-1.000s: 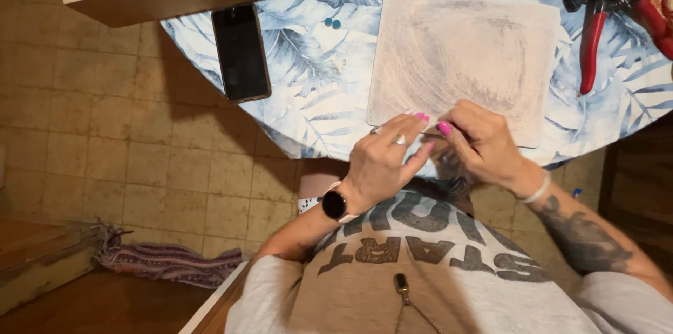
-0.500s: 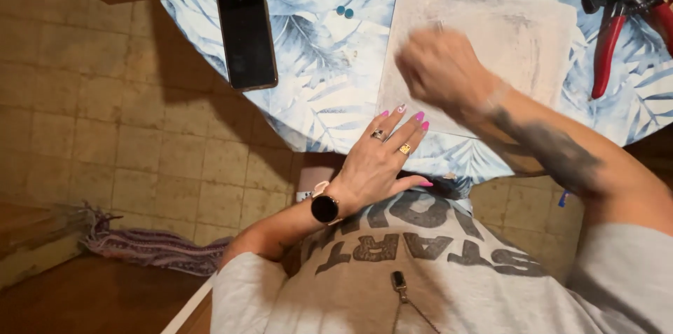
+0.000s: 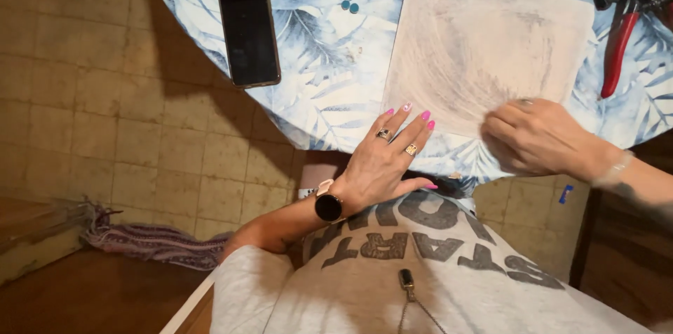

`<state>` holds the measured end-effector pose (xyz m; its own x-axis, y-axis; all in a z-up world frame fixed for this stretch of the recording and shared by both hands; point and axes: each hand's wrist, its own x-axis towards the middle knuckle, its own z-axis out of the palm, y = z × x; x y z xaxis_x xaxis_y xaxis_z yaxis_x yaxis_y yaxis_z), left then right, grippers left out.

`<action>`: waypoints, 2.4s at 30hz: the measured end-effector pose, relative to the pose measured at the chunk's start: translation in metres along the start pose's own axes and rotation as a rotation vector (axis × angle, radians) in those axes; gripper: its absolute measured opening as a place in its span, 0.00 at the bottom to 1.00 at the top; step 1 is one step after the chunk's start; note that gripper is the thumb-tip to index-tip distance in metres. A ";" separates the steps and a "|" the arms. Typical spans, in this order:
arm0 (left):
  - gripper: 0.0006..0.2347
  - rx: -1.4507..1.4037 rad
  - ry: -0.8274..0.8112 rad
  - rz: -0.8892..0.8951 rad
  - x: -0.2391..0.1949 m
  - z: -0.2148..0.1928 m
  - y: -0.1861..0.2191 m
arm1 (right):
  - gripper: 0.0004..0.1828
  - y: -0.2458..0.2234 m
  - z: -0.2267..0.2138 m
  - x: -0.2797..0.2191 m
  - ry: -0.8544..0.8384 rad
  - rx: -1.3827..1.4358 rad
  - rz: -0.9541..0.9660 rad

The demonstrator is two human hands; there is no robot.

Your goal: Sand the edges of small glass tiles using a sanding block on a table.

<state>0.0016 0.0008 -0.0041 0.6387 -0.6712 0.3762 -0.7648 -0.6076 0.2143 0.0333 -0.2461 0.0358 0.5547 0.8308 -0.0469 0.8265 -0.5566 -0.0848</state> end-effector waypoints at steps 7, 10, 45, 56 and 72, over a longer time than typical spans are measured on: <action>0.32 -0.143 0.158 0.004 -0.004 0.018 0.002 | 0.07 0.019 0.042 0.107 0.368 -0.048 0.028; 0.32 -0.112 0.170 -0.001 -0.004 0.015 0.003 | 0.08 0.022 0.044 0.114 0.466 -0.156 0.034; 0.08 -0.618 0.505 -0.376 0.036 -0.001 0.024 | 0.14 -0.034 0.019 0.029 0.508 0.943 0.386; 0.21 -0.180 0.101 -0.076 0.008 -0.003 0.013 | 0.10 -0.011 0.017 -0.020 0.117 -0.077 0.205; 0.28 -0.093 0.000 -0.015 0.003 -0.004 0.004 | 0.04 -0.003 -0.005 0.086 -0.073 0.010 -0.146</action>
<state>-0.0002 -0.0018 0.0011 0.6500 -0.6623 0.3727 -0.7598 -0.5753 0.3029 0.0789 -0.1735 0.0369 0.4196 0.9016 -0.1053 0.8967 -0.4298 -0.1062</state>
